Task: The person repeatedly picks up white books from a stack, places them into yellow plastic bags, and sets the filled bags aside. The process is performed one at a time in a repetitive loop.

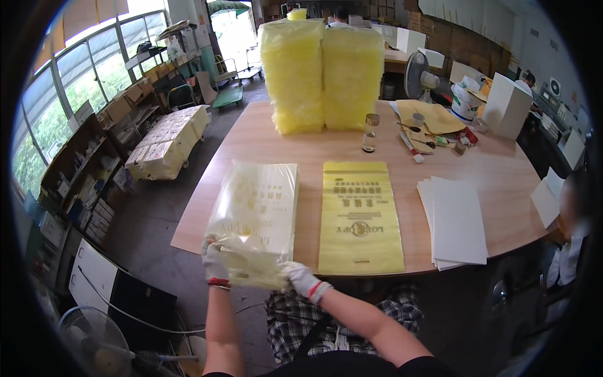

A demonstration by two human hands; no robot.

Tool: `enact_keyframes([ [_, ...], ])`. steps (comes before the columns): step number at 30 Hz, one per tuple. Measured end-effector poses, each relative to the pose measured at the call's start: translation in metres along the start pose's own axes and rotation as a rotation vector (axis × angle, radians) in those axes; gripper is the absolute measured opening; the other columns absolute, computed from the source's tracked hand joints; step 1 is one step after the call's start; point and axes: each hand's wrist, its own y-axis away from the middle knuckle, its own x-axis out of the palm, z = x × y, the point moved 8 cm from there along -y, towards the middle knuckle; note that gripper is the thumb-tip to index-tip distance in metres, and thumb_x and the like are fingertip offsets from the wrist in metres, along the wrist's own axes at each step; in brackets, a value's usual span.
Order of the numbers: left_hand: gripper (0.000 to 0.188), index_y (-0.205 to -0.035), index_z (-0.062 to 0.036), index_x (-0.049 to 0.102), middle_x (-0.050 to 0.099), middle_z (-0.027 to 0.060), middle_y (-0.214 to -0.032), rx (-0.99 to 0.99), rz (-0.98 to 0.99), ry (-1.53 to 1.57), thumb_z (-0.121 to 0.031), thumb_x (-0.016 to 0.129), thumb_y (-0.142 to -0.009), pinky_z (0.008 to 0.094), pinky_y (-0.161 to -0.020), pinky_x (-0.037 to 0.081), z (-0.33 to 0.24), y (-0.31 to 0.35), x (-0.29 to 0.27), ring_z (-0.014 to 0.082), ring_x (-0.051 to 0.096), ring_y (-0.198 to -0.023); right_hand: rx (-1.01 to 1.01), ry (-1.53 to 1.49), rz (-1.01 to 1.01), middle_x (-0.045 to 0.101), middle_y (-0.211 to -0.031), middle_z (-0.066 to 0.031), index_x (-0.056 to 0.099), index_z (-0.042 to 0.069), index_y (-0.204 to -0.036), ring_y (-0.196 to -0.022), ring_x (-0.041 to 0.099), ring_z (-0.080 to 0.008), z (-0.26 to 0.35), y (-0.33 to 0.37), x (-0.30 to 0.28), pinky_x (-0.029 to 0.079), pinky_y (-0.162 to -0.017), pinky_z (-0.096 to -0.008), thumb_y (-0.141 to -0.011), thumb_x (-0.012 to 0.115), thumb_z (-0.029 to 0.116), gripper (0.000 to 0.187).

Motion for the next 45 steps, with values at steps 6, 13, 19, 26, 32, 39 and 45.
enact_keyframes([
  [6,0.012,-0.084,-0.0089,0.053,0.053,0.0016,-0.070,-0.263,-0.190,-0.138,-0.005,0.041,-0.083,0.0267,-0.055,0.045,0.099,0.045,-0.159,0.0134,0.053,-0.062,0.008,0.296,-0.206,0.057,-0.073,-0.0040,0.047,0.005,-0.110,-0.061,0.058,-0.0149,-0.010,0.034,-0.006,0.053,-0.057,-0.0302,-0.091,0.051,0.030,0.031],
  [13,0.009,-0.078,-0.0029,0.055,0.056,0.0076,-0.070,-0.158,0.889,-0.703,-0.002,0.053,-0.069,0.0307,-0.064,0.046,0.091,0.228,0.066,0.0189,0.057,-0.071,0.237,0.077,-0.459,0.037,-0.064,0.0054,0.043,0.014,-0.086,-0.050,0.036,-0.0057,-0.032,0.164,-0.126,0.036,-0.045,-0.0209,-0.094,0.046,0.023,0.012],
  [19,0.020,-0.085,-0.0082,0.057,0.056,0.0090,-0.090,0.417,0.910,-0.752,-0.012,0.065,-0.067,0.0431,-0.077,0.043,0.065,0.247,0.273,0.0311,0.052,-0.094,0.170,0.206,-0.723,0.058,-0.085,-0.0097,0.048,0.003,-0.114,-0.065,0.061,-0.0182,-0.017,0.226,-0.182,0.055,-0.062,-0.0331,-0.090,0.051,0.029,0.035],
  [26,0.017,-0.079,-0.0098,0.062,0.061,0.0081,-0.091,0.318,1.169,-1.088,-0.026,0.060,-0.076,0.0415,-0.078,0.043,0.143,0.224,0.318,0.0296,0.052,-0.094,0.078,0.210,-0.639,0.059,-0.088,-0.0100,0.047,0.002,-0.117,-0.071,0.062,-0.0177,0.010,0.221,-0.168,0.054,-0.065,-0.0317,-0.091,0.051,0.025,0.035],
  [32,0.022,-0.089,-0.0073,0.055,0.059,0.0171,-0.078,0.177,1.265,-0.938,-0.027,0.059,-0.079,0.0460,-0.061,0.046,0.131,0.209,0.323,0.0376,0.056,-0.068,-0.124,-0.022,-0.634,0.058,-0.088,-0.0065,0.050,0.002,-0.112,-0.071,0.060,-0.0165,0.077,0.166,-0.166,0.054,-0.063,-0.0316,-0.089,0.054,0.024,0.032],
  [39,0.027,-0.083,-0.0090,0.057,0.055,0.0093,-0.082,0.595,1.106,-0.995,-0.029,0.068,-0.069,0.0413,-0.079,0.042,0.102,0.220,0.321,0.0313,0.053,-0.086,-0.261,-0.056,-0.674,0.055,-0.071,-0.0017,0.053,0.005,-0.096,-0.057,0.057,-0.0118,0.106,0.179,-0.167,0.053,-0.053,-0.0287,-0.088,0.057,0.024,0.021],
  [45,0.014,-0.073,-0.0084,0.060,0.059,0.0084,-0.080,0.559,1.180,-0.931,-0.018,0.068,-0.066,0.0388,-0.081,0.042,0.119,0.240,0.312,0.0288,0.053,-0.085,-0.114,-0.104,-0.793,0.053,-0.074,-0.0016,0.053,0.006,-0.102,-0.060,0.055,-0.0121,0.058,0.234,-0.185,0.053,-0.056,-0.0300,-0.089,0.054,0.021,0.020],
])
